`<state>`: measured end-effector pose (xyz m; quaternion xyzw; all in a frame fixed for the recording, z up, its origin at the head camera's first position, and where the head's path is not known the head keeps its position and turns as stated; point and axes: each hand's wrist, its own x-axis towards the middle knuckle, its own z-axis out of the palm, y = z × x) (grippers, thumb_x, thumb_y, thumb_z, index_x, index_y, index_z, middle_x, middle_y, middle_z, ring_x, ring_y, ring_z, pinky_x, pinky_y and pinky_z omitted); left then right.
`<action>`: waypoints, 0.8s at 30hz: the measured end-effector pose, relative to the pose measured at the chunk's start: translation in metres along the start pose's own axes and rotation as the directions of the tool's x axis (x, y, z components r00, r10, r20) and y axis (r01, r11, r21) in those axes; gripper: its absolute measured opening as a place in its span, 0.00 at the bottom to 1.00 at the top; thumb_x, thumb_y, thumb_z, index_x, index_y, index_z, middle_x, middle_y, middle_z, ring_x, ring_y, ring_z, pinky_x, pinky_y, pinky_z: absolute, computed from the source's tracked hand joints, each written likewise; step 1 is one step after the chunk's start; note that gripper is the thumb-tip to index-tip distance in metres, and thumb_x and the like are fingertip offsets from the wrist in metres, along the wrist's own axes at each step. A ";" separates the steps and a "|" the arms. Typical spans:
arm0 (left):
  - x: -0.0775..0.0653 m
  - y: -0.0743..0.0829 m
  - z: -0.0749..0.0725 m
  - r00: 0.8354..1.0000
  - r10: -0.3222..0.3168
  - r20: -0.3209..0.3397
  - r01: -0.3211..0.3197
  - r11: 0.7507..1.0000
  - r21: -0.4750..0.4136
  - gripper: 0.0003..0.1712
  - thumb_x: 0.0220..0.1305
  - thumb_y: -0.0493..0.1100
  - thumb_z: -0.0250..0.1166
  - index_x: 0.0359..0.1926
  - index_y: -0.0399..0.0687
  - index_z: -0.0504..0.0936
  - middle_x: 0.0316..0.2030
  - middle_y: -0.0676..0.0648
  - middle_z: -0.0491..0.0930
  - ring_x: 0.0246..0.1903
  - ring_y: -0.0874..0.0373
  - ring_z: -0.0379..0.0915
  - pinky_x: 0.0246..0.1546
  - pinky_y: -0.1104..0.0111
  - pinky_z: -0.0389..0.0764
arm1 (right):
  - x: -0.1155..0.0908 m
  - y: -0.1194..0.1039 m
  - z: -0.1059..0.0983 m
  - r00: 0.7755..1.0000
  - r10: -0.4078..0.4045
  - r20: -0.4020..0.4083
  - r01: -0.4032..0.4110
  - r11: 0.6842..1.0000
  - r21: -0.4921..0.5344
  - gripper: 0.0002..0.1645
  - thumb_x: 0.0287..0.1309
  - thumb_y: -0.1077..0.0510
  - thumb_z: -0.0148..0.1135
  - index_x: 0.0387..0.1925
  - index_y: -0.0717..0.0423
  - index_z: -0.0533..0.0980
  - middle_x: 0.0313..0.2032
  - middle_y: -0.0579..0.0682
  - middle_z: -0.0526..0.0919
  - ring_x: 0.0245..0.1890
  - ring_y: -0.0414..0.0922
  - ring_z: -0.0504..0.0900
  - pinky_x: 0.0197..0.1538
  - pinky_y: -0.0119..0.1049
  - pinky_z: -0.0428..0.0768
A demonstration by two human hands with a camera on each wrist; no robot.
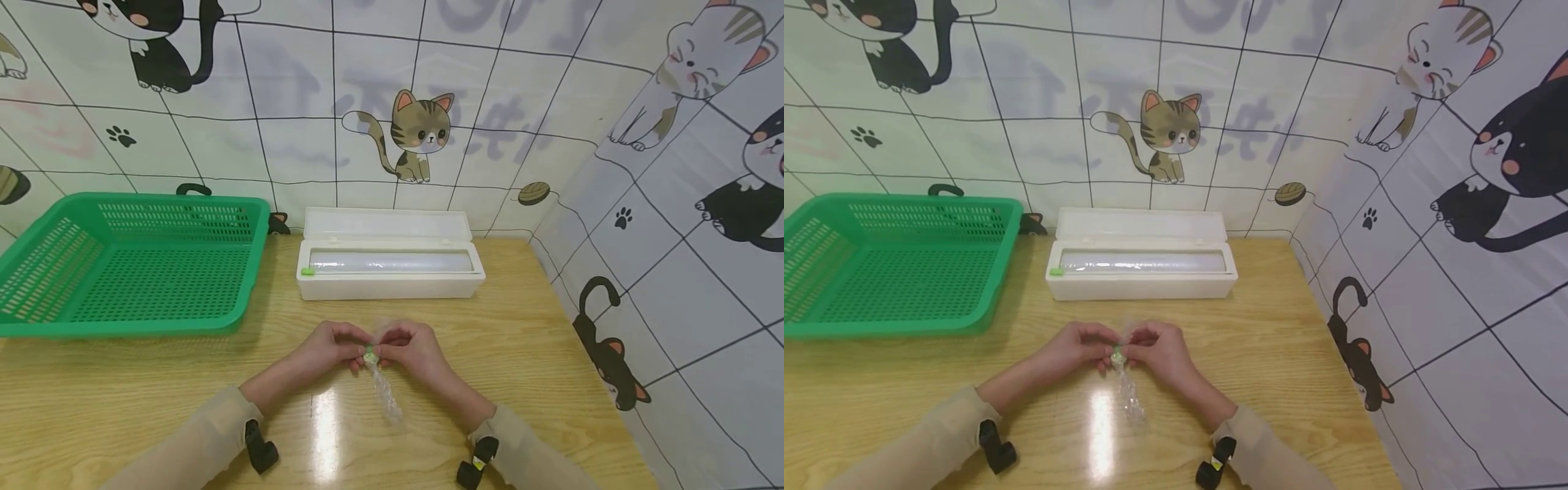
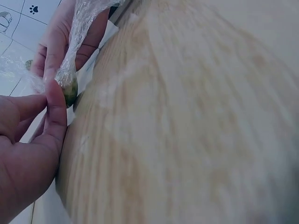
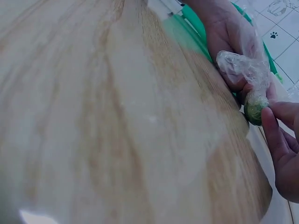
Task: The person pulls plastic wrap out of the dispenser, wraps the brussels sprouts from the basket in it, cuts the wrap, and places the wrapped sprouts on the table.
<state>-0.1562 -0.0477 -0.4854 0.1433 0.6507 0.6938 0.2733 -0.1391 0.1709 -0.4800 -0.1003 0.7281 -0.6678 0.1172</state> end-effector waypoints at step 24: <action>0.000 0.003 -0.002 0.996 -0.071 -0.057 0.076 0.993 0.091 0.19 0.64 0.40 0.73 0.51 0.30 0.86 0.33 0.40 0.88 0.29 0.55 0.84 0.40 0.66 0.86 | 0.000 0.006 -0.026 0.868 -0.377 0.322 0.466 0.843 -0.270 0.09 0.58 0.74 0.68 0.37 0.63 0.88 0.44 0.57 0.85 0.48 0.53 0.83 0.51 0.35 0.83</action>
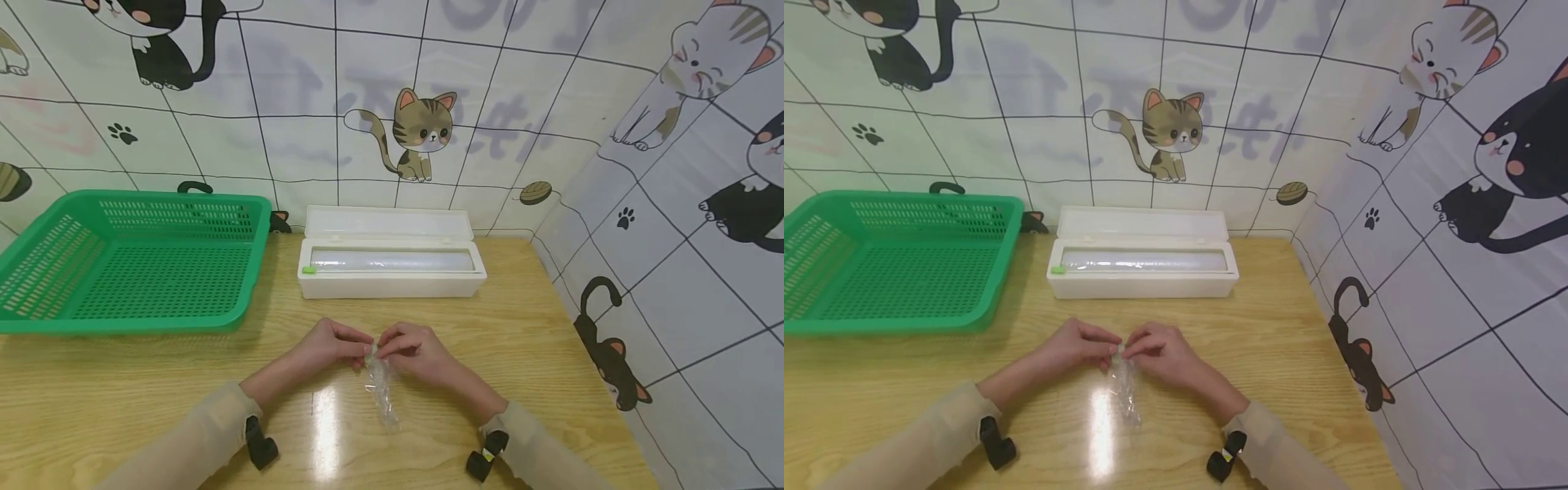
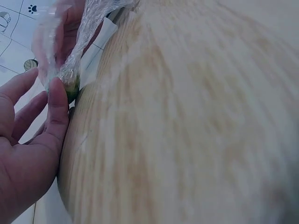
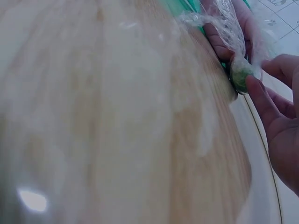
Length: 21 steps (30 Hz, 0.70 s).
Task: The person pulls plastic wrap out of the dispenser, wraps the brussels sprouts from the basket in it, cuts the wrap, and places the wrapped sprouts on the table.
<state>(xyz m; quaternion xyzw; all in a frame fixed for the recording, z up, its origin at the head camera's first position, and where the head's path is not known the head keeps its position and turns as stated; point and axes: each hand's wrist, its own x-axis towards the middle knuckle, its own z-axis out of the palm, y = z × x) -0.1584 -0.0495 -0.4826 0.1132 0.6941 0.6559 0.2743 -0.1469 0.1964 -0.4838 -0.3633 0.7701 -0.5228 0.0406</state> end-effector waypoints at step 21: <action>0.009 0.000 0.001 0.999 -0.053 0.005 0.053 0.994 -0.098 0.12 0.63 0.31 0.70 0.45 0.26 0.83 0.34 0.41 0.84 0.26 0.55 0.82 0.33 0.65 0.87 | -0.002 0.004 0.002 0.951 -0.271 0.151 0.304 0.907 -0.292 0.15 0.47 0.72 0.76 0.39 0.60 0.88 0.50 0.57 0.77 0.48 0.50 0.80 0.51 0.31 0.83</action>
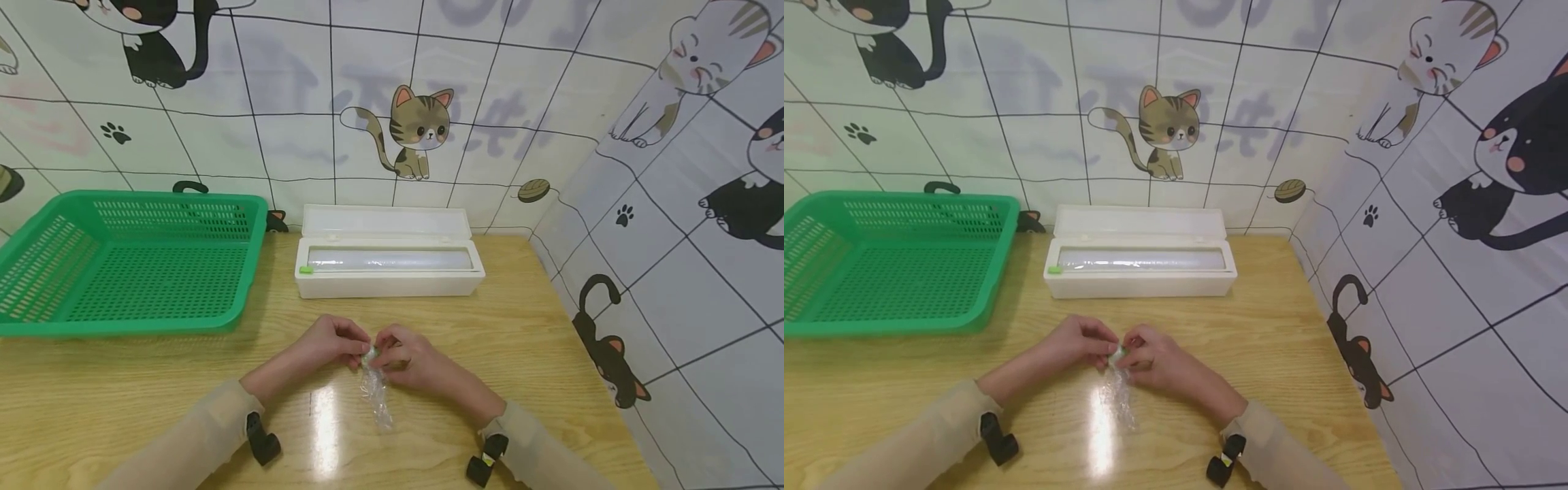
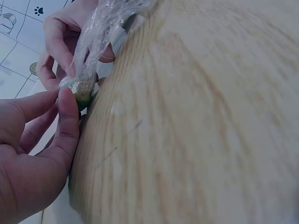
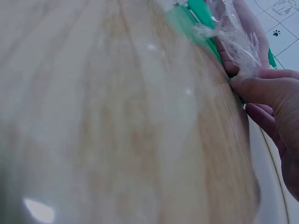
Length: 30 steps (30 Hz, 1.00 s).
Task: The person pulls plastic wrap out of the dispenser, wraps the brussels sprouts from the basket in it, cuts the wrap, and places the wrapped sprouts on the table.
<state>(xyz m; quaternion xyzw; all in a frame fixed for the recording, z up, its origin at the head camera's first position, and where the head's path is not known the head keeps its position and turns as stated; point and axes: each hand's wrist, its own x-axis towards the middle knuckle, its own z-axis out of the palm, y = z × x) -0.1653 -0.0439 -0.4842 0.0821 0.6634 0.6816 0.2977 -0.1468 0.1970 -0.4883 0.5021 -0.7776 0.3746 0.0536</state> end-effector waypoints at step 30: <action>-0.003 0.000 -0.001 0.999 0.018 -0.046 -0.018 1.000 -0.004 0.13 0.66 0.31 0.68 0.47 0.23 0.82 0.32 0.43 0.85 0.28 0.58 0.82 0.33 0.68 0.86 | 0.000 -0.006 0.021 0.971 0.015 -0.237 -0.025 0.999 -0.039 0.13 0.51 0.77 0.70 0.35 0.59 0.87 0.45 0.56 0.82 0.42 0.50 0.84 0.44 0.31 0.84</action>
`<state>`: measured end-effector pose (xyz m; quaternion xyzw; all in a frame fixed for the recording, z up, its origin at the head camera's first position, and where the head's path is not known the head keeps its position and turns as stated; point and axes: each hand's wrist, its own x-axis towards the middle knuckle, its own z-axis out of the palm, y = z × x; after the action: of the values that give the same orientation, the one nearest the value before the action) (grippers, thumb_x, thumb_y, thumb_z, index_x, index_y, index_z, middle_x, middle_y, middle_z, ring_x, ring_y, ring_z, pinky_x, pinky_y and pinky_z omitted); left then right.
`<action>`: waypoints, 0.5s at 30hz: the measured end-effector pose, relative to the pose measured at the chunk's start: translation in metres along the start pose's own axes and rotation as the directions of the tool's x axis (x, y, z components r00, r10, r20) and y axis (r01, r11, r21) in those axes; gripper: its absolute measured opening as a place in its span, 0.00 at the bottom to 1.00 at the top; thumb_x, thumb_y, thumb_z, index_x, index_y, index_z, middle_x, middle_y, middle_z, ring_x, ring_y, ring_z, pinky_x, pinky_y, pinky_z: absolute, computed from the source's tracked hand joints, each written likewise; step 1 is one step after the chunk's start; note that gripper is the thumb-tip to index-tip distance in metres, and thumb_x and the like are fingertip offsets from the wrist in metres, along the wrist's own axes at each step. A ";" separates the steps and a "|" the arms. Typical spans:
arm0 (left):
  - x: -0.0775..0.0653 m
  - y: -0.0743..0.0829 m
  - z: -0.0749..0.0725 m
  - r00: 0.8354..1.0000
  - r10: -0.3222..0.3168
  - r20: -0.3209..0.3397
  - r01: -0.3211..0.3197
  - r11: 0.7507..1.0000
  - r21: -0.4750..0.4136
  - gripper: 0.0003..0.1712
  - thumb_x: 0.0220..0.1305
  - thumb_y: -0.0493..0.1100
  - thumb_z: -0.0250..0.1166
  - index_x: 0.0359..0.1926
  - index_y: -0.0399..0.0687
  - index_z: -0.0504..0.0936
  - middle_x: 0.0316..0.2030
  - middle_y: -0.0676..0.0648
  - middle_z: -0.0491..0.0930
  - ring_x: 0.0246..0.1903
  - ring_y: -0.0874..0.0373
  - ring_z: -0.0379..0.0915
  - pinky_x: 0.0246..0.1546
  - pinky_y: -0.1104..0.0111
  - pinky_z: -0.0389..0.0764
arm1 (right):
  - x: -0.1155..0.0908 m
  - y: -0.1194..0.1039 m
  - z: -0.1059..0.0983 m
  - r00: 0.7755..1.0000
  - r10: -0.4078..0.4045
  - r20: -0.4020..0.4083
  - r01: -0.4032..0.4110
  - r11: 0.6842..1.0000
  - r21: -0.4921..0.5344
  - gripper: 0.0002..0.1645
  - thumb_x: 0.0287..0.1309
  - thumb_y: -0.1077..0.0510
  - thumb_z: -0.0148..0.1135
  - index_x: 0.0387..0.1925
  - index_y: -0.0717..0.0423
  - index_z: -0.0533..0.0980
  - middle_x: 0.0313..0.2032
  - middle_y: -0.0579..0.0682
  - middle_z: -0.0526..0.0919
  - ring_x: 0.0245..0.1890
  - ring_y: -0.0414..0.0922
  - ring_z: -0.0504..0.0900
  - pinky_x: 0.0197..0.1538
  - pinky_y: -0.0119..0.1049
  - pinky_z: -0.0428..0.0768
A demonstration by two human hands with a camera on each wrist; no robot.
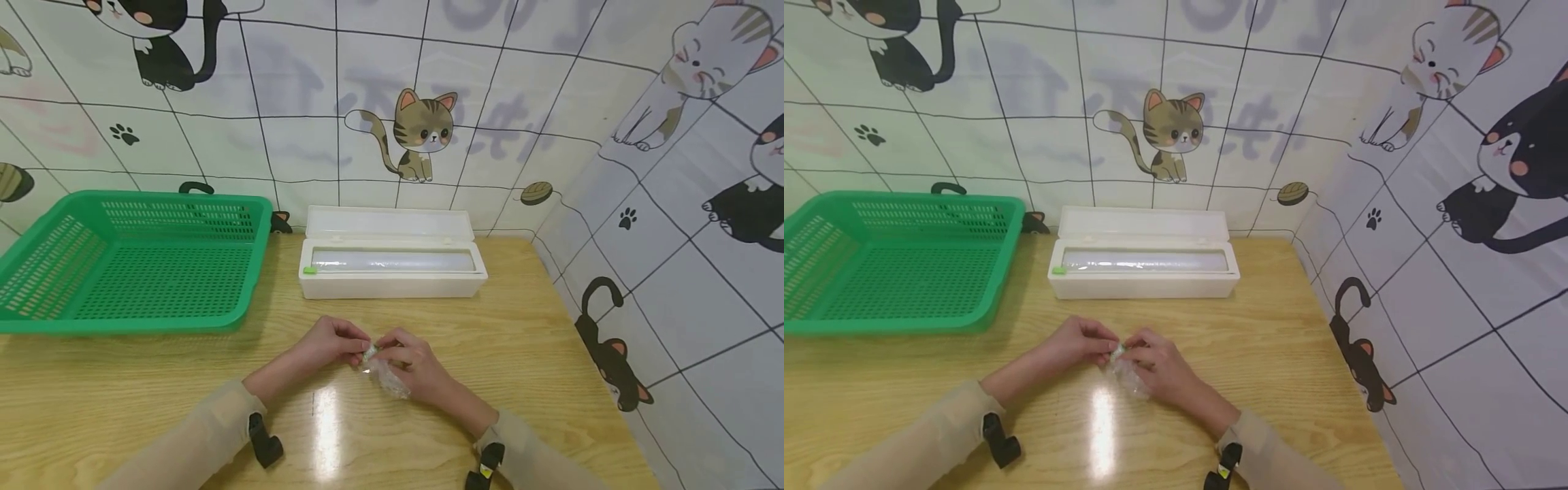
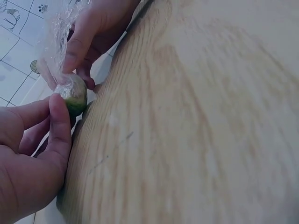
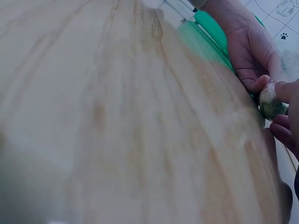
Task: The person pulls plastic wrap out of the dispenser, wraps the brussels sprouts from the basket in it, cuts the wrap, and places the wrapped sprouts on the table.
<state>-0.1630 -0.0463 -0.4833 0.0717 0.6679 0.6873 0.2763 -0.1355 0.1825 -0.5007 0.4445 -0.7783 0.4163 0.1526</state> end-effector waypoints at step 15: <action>-0.010 0.000 -0.001 0.997 0.071 0.029 -0.075 0.982 0.176 0.17 0.60 0.30 0.68 0.51 0.27 0.84 0.42 0.40 0.87 0.37 0.59 0.82 0.41 0.69 0.84 | 0.009 -0.012 0.002 0.900 0.422 -0.109 -0.403 0.901 0.160 0.06 0.49 0.70 0.78 0.28 0.58 0.88 0.29 0.49 0.88 0.29 0.34 0.81 0.32 0.29 0.82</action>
<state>-0.1556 -0.0522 -0.4808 0.1280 0.7200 0.6343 0.2508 -0.1299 0.1731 -0.4901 0.2478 -0.8125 0.5207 0.0852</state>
